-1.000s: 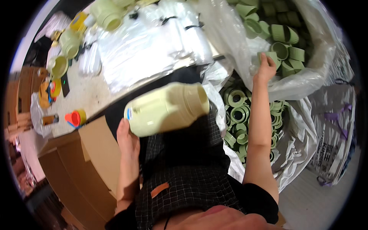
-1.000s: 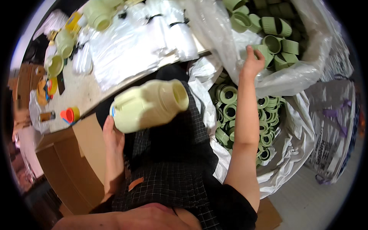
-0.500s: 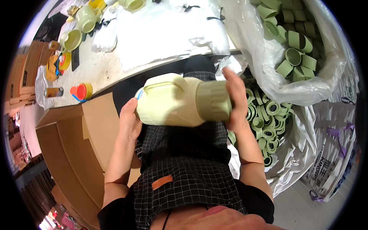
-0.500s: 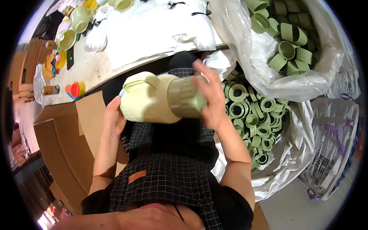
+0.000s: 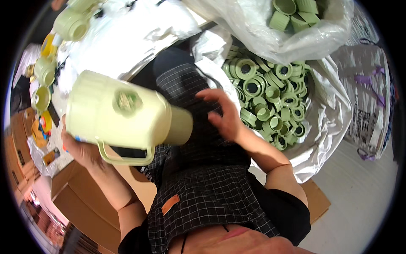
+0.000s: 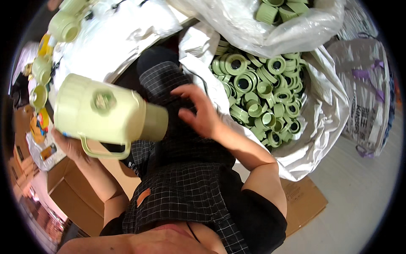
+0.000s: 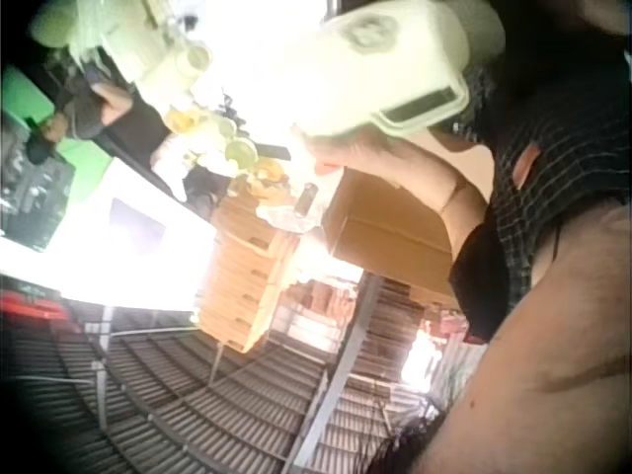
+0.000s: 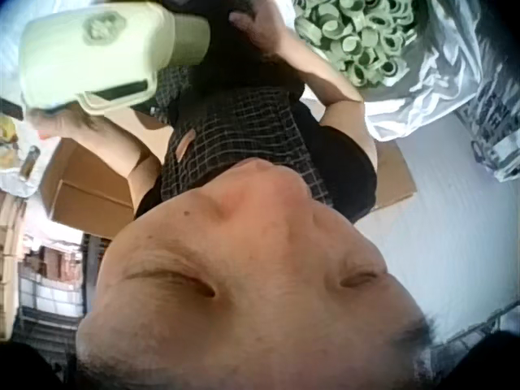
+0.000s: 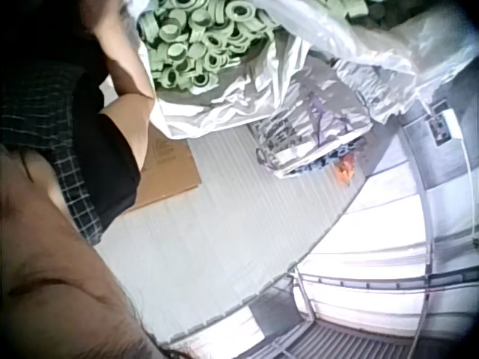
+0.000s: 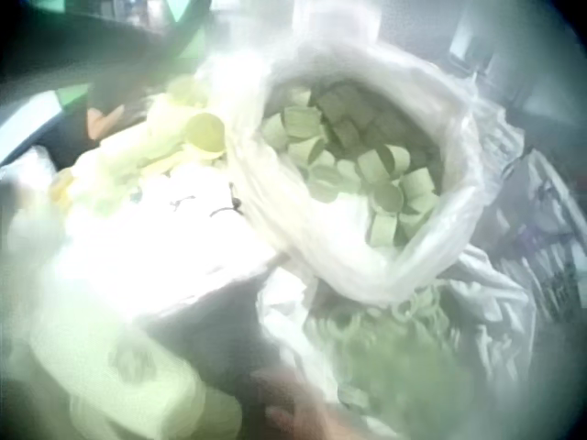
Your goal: The person places green lids onto light yellow plastic jugs and then puts each jug into a plastic bag before placing it into a large cardboard box.
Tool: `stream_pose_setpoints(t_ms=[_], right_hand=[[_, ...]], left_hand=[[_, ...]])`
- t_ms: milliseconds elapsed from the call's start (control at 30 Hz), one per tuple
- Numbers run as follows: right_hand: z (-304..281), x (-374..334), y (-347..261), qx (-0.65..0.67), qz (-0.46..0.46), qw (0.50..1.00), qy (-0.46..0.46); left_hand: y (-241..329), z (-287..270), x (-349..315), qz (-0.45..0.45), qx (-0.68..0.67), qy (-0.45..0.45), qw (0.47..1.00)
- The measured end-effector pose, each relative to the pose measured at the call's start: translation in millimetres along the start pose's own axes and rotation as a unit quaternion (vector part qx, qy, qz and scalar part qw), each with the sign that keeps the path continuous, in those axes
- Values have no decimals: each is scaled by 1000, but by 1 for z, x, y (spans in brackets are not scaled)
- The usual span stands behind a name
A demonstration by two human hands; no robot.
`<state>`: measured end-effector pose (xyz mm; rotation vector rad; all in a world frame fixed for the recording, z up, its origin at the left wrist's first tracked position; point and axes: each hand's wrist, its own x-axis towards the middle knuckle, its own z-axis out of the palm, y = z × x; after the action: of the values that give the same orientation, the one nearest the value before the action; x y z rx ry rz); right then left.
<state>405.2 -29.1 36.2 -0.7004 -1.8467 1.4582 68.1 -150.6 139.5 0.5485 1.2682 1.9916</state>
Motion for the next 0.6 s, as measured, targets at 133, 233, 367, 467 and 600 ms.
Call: stream_pose_setpoints(t_ms=[133,233,367,467,600], right_hand=[[-70,-4,164,-115,200,933,277],[-142,-55,282,-435,435,752,237],[-179,-84,320,-398,640,632,181],[-178,-92,332,-421,669,598,133],[-162,-106,320,-436,535,705,163]], left_hand=[[-50,13,11,144,332,-291,886],[-64,41,1,86,421,-194,882],[-68,44,-46,-82,396,-135,904],[-73,42,-94,-133,477,-25,868],[-69,-7,-81,-144,376,46,914]])
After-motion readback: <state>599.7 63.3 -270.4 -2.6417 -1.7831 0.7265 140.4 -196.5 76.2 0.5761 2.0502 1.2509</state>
